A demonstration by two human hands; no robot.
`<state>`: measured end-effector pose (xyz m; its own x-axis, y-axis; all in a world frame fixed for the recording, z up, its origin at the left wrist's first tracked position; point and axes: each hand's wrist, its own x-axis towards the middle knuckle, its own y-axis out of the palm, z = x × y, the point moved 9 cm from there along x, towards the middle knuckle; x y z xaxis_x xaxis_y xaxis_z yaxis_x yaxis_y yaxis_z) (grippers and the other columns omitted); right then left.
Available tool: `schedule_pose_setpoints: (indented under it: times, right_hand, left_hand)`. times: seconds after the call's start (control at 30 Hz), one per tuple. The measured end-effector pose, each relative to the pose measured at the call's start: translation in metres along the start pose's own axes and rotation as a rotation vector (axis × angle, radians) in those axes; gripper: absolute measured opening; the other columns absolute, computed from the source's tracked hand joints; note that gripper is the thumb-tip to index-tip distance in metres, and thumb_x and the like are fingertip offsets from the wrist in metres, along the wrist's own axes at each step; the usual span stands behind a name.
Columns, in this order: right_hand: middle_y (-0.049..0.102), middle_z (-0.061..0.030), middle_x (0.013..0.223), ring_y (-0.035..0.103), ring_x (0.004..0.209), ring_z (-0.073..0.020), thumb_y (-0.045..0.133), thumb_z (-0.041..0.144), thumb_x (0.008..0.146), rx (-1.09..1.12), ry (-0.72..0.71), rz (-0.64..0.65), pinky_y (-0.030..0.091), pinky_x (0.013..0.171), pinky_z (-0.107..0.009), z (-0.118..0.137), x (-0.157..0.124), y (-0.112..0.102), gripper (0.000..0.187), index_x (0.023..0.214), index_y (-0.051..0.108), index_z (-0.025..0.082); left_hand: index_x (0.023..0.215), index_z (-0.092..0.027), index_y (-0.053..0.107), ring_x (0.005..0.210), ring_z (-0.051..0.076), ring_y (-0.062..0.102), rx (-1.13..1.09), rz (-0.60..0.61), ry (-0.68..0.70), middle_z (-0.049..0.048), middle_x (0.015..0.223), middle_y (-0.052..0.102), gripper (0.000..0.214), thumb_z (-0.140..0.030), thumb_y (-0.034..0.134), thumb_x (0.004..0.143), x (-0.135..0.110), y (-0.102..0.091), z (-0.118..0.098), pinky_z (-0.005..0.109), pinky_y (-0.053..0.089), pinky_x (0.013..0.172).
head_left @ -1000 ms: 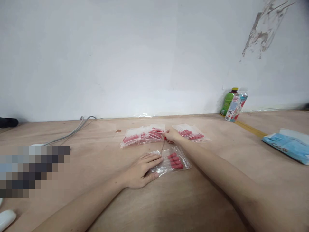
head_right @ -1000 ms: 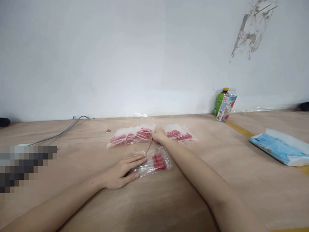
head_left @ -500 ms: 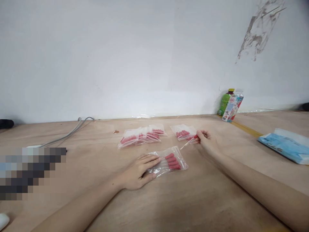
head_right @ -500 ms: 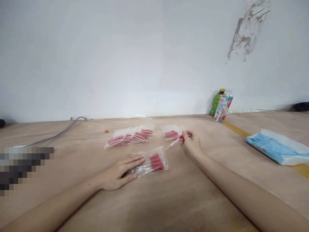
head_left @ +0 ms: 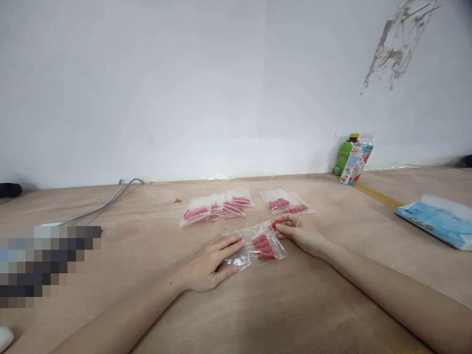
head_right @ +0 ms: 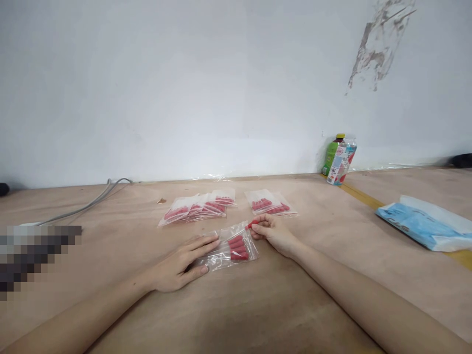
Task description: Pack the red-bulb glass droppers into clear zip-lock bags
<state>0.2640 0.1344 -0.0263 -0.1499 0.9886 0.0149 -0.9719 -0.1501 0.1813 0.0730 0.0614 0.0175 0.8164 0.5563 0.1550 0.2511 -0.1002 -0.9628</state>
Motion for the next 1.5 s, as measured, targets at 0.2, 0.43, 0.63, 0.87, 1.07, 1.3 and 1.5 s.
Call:
schedule_pose_setpoints:
  times: [0.2,0.43,0.63,0.87,1.07,1.3,1.5]
  right_hand:
    - [0.055,0.0069,0.054,0.048,0.042,-0.0048,0.07,0.033,0.06,-0.275,0.056,0.128,0.039,0.041,-0.017,-0.001,0.001,0.015,0.029,0.076,0.052,0.017]
    - [0.057,0.0026,0.051,0.041,0.038,-0.0048,0.065,0.042,0.063,-0.425,0.057,0.149,0.033,0.037,-0.019,0.0,0.008,0.031,0.029,0.073,0.064,0.014]
    - [0.063,-0.002,0.064,0.056,0.059,-0.0135,0.067,0.039,0.059,-0.45,-0.108,0.115,0.044,0.053,-0.025,0.004,0.011,0.031,0.025,0.062,0.059,0.015]
    - [0.053,0.0066,0.051,0.034,0.03,-0.0044,0.054,0.044,0.072,-0.369,0.086,0.046,0.023,0.03,-0.018,0.001,0.012,0.006,0.026,0.081,0.051,0.019]
    - [0.061,0.0007,0.061,0.053,0.054,-0.0107,0.065,0.038,0.061,-0.47,0.0,0.208,0.038,0.05,-0.022,0.003,0.007,0.035,0.024,0.067,0.058,0.016]
    - [0.048,0.0054,0.048,0.043,0.043,-0.0091,0.054,0.031,0.064,-0.302,-0.073,-0.209,0.032,0.042,-0.022,0.015,0.016,-0.014,0.016,0.059,0.046,0.019]
    - [0.058,-0.0005,0.061,0.053,0.054,-0.0172,0.049,0.043,0.072,-0.281,-0.187,-0.353,0.041,0.045,-0.028,0.029,0.021,-0.047,0.022,0.083,0.048,0.024]
  left_hand:
    - [0.137,-0.025,0.022,0.128,0.022,0.025,0.005,0.015,-0.006,0.0053,0.141,0.025,0.053,-0.034,0.041,0.088,-0.001,0.002,0.001,0.043,0.022,0.104]
    - [0.137,-0.024,0.021,0.127,0.023,0.026,-0.002,0.0,-0.005,0.0061,0.141,0.026,0.053,-0.035,0.041,0.088,-0.002,0.002,0.002,0.044,0.024,0.103]
    - [0.137,-0.025,0.021,0.127,0.023,0.027,-0.005,-0.012,0.004,0.0061,0.14,0.027,0.053,-0.036,0.04,0.088,-0.002,0.0,0.0,0.044,0.026,0.102]
    - [0.135,-0.025,0.026,0.126,0.023,0.028,-0.018,0.0,0.005,0.0053,0.139,0.03,0.05,-0.036,0.041,0.088,-0.002,0.002,0.001,0.043,0.024,0.103]
    - [0.132,-0.024,0.033,0.123,0.018,0.033,0.065,-0.092,-0.012,0.0044,0.135,0.036,0.041,-0.034,0.032,0.092,0.011,-0.016,0.001,0.036,0.03,0.1]
    - [0.124,-0.021,0.042,0.121,0.026,0.032,0.452,-0.19,-0.235,0.0106,0.13,0.04,0.045,-0.035,0.048,0.082,0.091,-0.041,0.04,0.044,0.02,0.1]
    - [0.119,-0.023,0.047,0.107,0.038,0.042,0.442,-0.15,-0.377,0.0157,0.116,0.051,0.048,-0.051,0.046,0.08,0.13,-0.019,0.083,0.062,0.028,0.082]
